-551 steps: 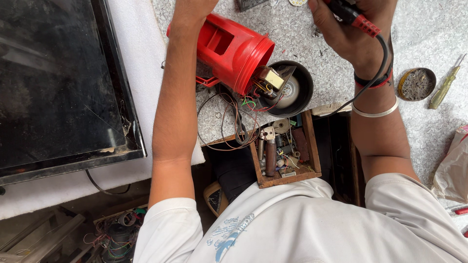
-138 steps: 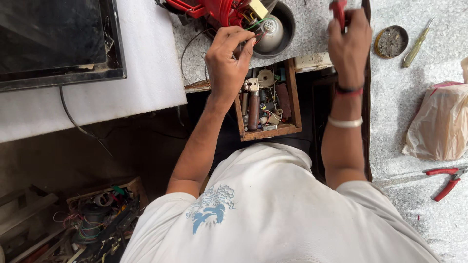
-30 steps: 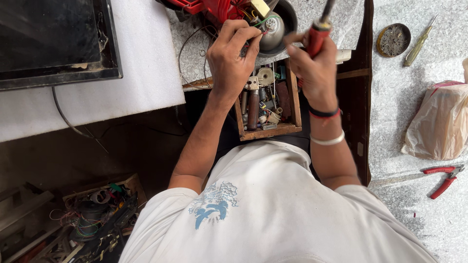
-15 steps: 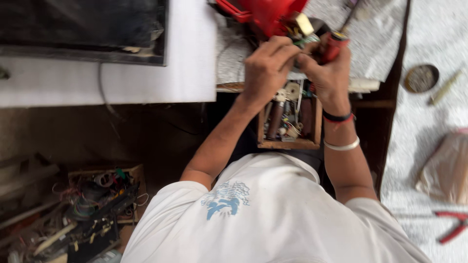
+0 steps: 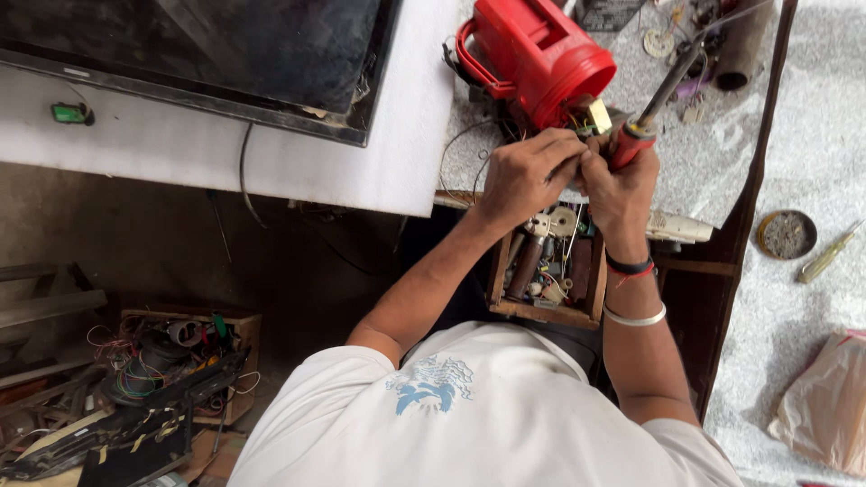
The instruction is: The person repairs an electric appliance with a red plastic housing and a motor unit on a cluttered workbench. They unwrap a paper packet of parts, strip and position wires, scrape residue from a round metal disc with a small tool, solder the wires using a soldering iron, and adjust and reassemble the components.
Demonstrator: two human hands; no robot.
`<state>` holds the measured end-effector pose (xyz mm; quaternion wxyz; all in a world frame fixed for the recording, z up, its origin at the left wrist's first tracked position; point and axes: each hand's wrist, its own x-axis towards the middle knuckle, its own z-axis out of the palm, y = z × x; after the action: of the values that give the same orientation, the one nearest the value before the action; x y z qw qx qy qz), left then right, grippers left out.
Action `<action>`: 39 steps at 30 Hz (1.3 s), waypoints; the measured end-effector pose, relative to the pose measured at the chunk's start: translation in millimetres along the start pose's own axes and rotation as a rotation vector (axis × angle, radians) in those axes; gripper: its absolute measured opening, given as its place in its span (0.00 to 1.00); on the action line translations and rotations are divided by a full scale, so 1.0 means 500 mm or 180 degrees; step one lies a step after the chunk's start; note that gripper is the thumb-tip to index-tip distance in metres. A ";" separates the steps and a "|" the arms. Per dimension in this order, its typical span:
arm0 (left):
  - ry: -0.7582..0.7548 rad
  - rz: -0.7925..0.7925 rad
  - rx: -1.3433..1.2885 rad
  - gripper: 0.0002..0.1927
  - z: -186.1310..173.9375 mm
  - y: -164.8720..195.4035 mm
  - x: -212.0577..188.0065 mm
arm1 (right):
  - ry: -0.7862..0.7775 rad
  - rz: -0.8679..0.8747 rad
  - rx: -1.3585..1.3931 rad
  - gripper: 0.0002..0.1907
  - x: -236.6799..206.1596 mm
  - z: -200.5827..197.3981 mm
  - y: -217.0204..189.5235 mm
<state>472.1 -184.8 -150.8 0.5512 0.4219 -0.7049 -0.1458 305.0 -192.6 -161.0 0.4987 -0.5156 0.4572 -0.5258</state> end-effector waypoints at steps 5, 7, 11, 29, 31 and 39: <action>0.0128 0.0062 0.0249 0.08 0.011 0.000 -0.001 | 0.0117 -0.0629 -0.0731 0.09 -0.008 0.014 -0.005; 0.0112 0.0067 0.0230 0.08 0.020 -0.002 -0.003 | 0.0097 -0.0738 -0.1237 0.10 -0.014 0.015 -0.015; -0.0007 0.0028 0.0168 0.10 0.028 -0.006 -0.012 | -0.0008 -0.1090 -0.1778 0.16 -0.019 0.013 -0.023; 0.0069 -0.0306 -0.0516 0.09 0.026 0.002 -0.018 | 0.0058 0.0388 0.0122 0.06 -0.026 0.014 -0.076; 0.0060 -0.0243 -0.0494 0.09 0.025 0.001 -0.017 | -0.0033 0.0239 0.0220 0.11 -0.020 0.011 -0.080; -0.0204 -0.0219 -0.0488 0.09 0.020 -0.011 -0.019 | -0.0332 0.0421 0.0241 0.16 -0.012 -0.016 -0.063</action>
<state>465.8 -183.3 -164.3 0.5537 0.3975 -0.6941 -0.2316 295.0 -184.4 -130.8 0.5746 -0.4917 0.4434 -0.4811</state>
